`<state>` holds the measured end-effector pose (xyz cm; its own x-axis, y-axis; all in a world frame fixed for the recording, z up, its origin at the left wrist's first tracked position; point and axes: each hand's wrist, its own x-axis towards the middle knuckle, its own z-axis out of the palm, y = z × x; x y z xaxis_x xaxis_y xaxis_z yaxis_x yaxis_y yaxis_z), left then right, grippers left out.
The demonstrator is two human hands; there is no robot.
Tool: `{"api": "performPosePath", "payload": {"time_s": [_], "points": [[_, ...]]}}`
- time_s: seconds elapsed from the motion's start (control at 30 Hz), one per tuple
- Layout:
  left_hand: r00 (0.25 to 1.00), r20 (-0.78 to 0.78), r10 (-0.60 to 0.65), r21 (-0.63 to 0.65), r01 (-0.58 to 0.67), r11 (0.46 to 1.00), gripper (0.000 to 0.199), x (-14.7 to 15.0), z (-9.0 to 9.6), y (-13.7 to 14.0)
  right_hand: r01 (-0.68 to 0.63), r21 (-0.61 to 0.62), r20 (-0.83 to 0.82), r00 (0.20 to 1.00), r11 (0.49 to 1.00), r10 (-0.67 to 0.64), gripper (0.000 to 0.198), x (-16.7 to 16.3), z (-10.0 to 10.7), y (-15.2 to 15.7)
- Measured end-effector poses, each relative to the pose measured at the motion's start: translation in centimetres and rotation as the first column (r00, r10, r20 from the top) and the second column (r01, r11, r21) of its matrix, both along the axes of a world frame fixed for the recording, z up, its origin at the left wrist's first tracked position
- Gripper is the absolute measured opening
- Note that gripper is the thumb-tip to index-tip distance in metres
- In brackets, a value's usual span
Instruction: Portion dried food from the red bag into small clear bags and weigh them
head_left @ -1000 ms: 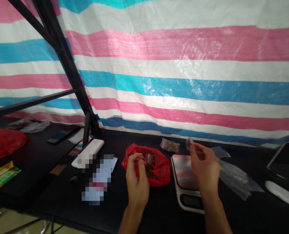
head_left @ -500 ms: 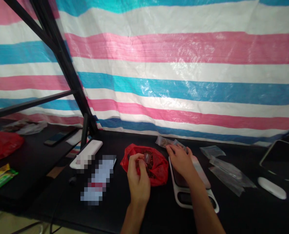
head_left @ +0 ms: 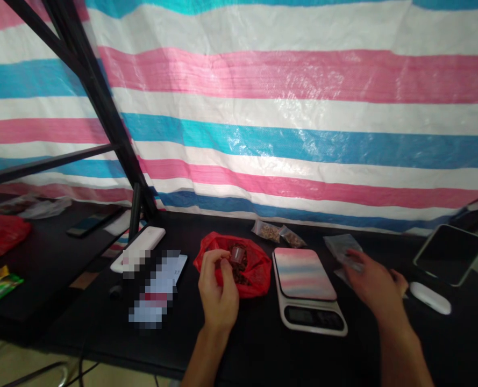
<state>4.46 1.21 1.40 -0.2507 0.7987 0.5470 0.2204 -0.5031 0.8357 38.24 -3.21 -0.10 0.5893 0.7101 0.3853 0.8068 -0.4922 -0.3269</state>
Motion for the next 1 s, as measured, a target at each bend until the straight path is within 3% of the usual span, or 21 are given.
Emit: {"api": "performPosePath", "payload": {"time_s": [0.07,0.13,0.17,0.23,0.3,0.37,0.43,0.53,0.6,0.63,0.7,0.77,0.83,0.9,1.0], "points": [[1.0,-0.022,-0.019,0.032,0.02,0.999,0.012,0.2,0.3,-0.3,0.067,0.112,-0.047,0.997,0.991,-0.062,0.031,-1.1,1.1,-0.1],[0.997,-0.046,-0.063,0.06,0.066,0.996,0.012,0.7,0.7,-0.7,0.072,0.267,-0.144,0.989,0.961,-0.034,0.033,-2.9,2.6,0.0],[0.993,-0.056,-0.101,0.057,0.104,0.993,0.012,1.2,0.9,-1.0,0.02,0.357,-0.222,0.973,0.934,0.064,0.037,-4.1,3.3,0.1],[0.977,-0.054,-0.206,-0.003,0.206,0.978,0.012,2.4,1.0,-1.7,-0.137,0.547,-0.335,0.868,0.826,0.366,0.042,-7.1,4.4,0.5],[0.948,0.01,-0.318,-0.117,0.317,0.941,0.019,3.7,0.9,-2.2,-0.255,0.649,-0.335,0.751,0.717,0.57,0.038,-10.6,4.9,1.1],[0.904,0.168,-0.394,-0.199,0.423,0.884,0.039,4.9,0.6,-2.4,-0.382,0.669,-0.341,0.604,0.638,0.72,0.026,-14.2,5.0,1.8],[0.871,0.325,-0.368,-0.241,0.453,0.859,0.051,5.5,0.5,-2.2,-0.478,0.667,-0.37,0.454,0.572,0.811,0.019,-17.2,4.9,2.3],[0.851,0.469,-0.239,-0.27,0.395,0.878,0.053,4.7,0.9,-1.4,-0.567,0.657,-0.415,0.279,0.498,0.866,0.023,-20.1,5.1,2.7],[0.835,0.522,-0.176,-0.263,0.353,0.898,0.05,3.4,1.3,-0.7,-0.597,0.654,-0.422,0.222,0.464,0.879,0.026,-20.9,5.4,2.9],[0.83,0.536,-0.152,-0.253,0.33,0.909,0.049,2.6,1.5,-0.4,-0.593,0.658,-0.414,0.229,0.463,0.881,0.025,-21.1,5.5,3.1],[0.855,0.515,-0.05,-0.244,0.202,0.949,0.046,0.9,1.7,0.1,-0.569,0.646,-0.377,0.343,0.51,0.86,0.021,-21.3,5.4,3.7],[0.876,0.477,0.071,-0.235,0.049,0.971,0.043,-0.6,1.6,0.4,-0.567,0.538,-0.328,0.54,0.623,0.775,0.019,-21.5,4.9,4.5],[0.906,0.394,0.152,-0.25,-0.053,0.967,0.041,-1.7,1.4,0.5,-0.588,0.319,-0.26,0.7,0.743,0.665,0.021,-21.8,4.0,5.2],[0.954,0.241,0.179,-0.3,-0.102,0.948,0.036,-2.4,1.2,0.4,-0.585,0.104,-0.203,0.779,0.804,0.593,0.028,-22.0,3.1,5.6],[0.987,-0.041,0.156,-0.423,-0.159,0.892,0.03,-2.8,1.0,0.0,-0.553,-0.039,-0.166,0.825,0.832,0.54,0.033,-21.8,2.6,5.1]]}}
